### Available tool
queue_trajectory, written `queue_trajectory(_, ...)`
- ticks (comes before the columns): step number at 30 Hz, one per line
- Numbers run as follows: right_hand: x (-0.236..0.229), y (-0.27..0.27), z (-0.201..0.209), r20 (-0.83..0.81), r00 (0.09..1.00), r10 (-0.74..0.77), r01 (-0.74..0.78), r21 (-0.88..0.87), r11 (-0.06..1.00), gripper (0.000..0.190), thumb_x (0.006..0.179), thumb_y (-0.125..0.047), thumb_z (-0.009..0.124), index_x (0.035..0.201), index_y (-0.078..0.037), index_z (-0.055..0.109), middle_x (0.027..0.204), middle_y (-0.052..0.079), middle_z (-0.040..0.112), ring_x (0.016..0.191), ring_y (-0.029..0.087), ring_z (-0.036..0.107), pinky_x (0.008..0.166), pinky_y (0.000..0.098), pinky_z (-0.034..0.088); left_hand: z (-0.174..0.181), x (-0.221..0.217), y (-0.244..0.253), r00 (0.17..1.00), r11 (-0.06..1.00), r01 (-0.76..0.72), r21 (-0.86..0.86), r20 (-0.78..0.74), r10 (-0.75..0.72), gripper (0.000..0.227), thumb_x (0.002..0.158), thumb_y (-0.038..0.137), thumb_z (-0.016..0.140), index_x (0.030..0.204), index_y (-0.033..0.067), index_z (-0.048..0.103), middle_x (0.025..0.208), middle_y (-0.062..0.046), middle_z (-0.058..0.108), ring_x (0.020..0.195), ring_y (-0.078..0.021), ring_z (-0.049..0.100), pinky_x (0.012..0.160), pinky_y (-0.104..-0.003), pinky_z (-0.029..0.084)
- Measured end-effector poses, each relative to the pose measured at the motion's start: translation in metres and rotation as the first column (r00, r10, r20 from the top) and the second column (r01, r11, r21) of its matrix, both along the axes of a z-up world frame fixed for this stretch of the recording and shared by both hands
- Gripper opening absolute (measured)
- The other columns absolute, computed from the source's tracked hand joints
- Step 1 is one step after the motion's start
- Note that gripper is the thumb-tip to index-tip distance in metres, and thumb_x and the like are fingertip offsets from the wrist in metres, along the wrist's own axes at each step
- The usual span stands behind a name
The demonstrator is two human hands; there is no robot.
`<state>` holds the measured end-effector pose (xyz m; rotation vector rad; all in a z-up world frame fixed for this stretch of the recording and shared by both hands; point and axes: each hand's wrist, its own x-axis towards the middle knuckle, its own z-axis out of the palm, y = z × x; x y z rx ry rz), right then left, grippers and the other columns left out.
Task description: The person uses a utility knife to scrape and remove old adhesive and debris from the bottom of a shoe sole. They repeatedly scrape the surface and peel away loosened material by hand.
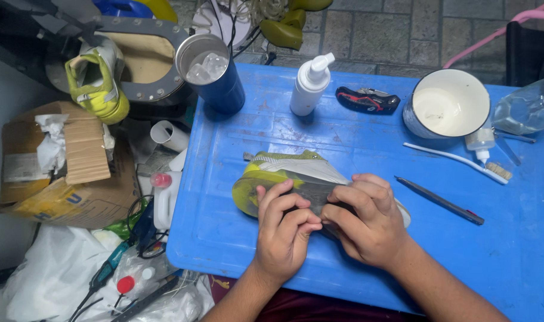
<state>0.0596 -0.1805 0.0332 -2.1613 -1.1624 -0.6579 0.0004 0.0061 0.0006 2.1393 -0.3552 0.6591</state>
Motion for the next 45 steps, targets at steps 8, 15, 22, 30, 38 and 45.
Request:
queue_trajectory(8, -0.004, -0.011, -0.008, -0.168, 0.981, -0.095, 0.134, 0.240, 0.961, 0.020, 0.088, -0.004, 0.068, 0.104, -0.006, 0.057, 0.114, 0.015, 0.060, 0.106, 0.030, 0.057, 0.103, 0.0472, 0.051, 0.008, -0.001, 0.008, 1.000, 1.000, -0.010, -0.027, -0.004, 0.010, 0.014, 0.091, 0.019, 0.078, 0.095, 0.0114, 0.068, 0.119, -0.005, 0.063, 0.134, -0.0319, 0.054, 0.125, -0.056, 0.032)
queue_trajectory(15, -0.003, -0.005, 0.007, -0.234, 0.937, -0.260, 0.295, 0.132, 0.946, 0.032, 0.080, -0.002, 0.076, 0.110, -0.002, 0.063, 0.111, 0.014, 0.064, 0.100, 0.032, 0.060, 0.088, 0.0417, 0.048, 0.032, 0.007, 0.014, 0.999, 0.999, -0.023, 0.048, 0.037, 0.021, 0.022, 0.084, 0.022, 0.084, 0.090, 0.0137, 0.064, 0.112, -0.005, 0.065, 0.124, -0.0309, 0.059, 0.112, -0.054, 0.041)
queue_trajectory(22, -0.004, 0.001, 0.012, -0.246, 0.937, -0.248, 0.284, 0.122, 0.951, 0.037, 0.075, -0.005, 0.083, 0.108, -0.002, 0.066, 0.109, 0.013, 0.066, 0.094, 0.029, 0.064, 0.083, 0.0382, 0.051, 0.062, 0.024, 0.009, 0.994, 0.970, 0.095, 0.226, 0.027, -0.104, 0.029, 0.087, 0.005, 0.076, 0.112, 0.0036, 0.061, 0.119, -0.009, 0.069, 0.110, -0.0286, 0.067, 0.093, -0.041, 0.052)
queue_trajectory(30, -0.003, -0.003, 0.009, -0.263, 0.941, -0.214, 0.256, 0.136, 0.957, 0.039, 0.073, -0.005, 0.083, 0.108, -0.001, 0.066, 0.110, 0.015, 0.064, 0.095, 0.030, 0.064, 0.083, 0.0386, 0.053, 0.086, 0.036, -0.002, 0.981, 0.909, 0.195, 0.369, -0.059, -0.187, 0.025, 0.089, 0.011, 0.063, 0.112, 0.0006, 0.061, 0.106, -0.010, 0.065, 0.099, -0.0267, 0.064, 0.083, -0.039, 0.051)
queue_trajectory(38, -0.003, -0.007, 0.009, -0.299, 0.939, -0.167, 0.220, 0.153, 0.963, 0.042, 0.071, -0.001, 0.079, 0.110, 0.000, 0.064, 0.113, 0.017, 0.064, 0.099, 0.032, 0.065, 0.085, 0.0396, 0.054, 0.088, 0.040, -0.018, 0.991, 0.833, 0.131, 0.538, -0.069, -0.111, 0.033, 0.084, 0.015, 0.065, 0.114, 0.0001, 0.061, 0.092, -0.011, 0.057, 0.088, -0.0266, 0.059, 0.074, -0.038, 0.050)
queue_trajectory(45, -0.004, -0.009, 0.015, -0.396, 0.914, -0.084, 0.178, 0.208, 0.962, 0.036, 0.080, 0.002, 0.078, 0.113, 0.001, 0.065, 0.116, 0.017, 0.064, 0.102, 0.028, 0.068, 0.087, 0.0340, 0.056, 0.074, 0.031, -0.026, 1.000, 0.843, 0.015, 0.538, 0.001, -0.018, 0.036, 0.086, 0.010, 0.062, 0.119, -0.0042, 0.059, 0.098, -0.016, 0.057, 0.090, -0.0292, 0.057, 0.078, -0.040, 0.051)
